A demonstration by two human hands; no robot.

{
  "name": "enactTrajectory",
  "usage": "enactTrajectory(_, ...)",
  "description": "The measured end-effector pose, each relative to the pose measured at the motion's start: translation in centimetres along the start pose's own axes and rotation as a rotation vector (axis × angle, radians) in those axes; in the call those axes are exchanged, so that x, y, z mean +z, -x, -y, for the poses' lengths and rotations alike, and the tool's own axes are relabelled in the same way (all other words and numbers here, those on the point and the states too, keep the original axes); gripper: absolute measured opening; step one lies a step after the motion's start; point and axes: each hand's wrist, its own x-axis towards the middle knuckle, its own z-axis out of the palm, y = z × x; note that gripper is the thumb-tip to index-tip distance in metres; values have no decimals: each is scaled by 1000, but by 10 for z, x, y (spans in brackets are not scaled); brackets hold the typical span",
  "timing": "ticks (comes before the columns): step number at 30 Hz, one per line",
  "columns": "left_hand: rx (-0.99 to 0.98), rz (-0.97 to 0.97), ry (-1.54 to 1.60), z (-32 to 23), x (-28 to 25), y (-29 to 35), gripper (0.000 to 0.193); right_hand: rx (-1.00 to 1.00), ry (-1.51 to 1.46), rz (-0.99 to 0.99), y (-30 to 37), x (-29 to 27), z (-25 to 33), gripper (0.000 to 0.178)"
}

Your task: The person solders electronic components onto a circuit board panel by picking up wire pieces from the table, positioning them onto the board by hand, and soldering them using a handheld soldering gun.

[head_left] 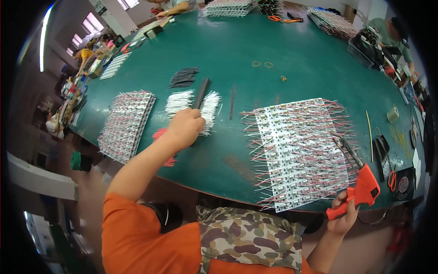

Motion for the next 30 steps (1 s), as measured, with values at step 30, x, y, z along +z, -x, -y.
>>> enactTrajectory(30,-75,-140,137,-2,3,-9,13,40,-76,51,-2,-5,-4,36)
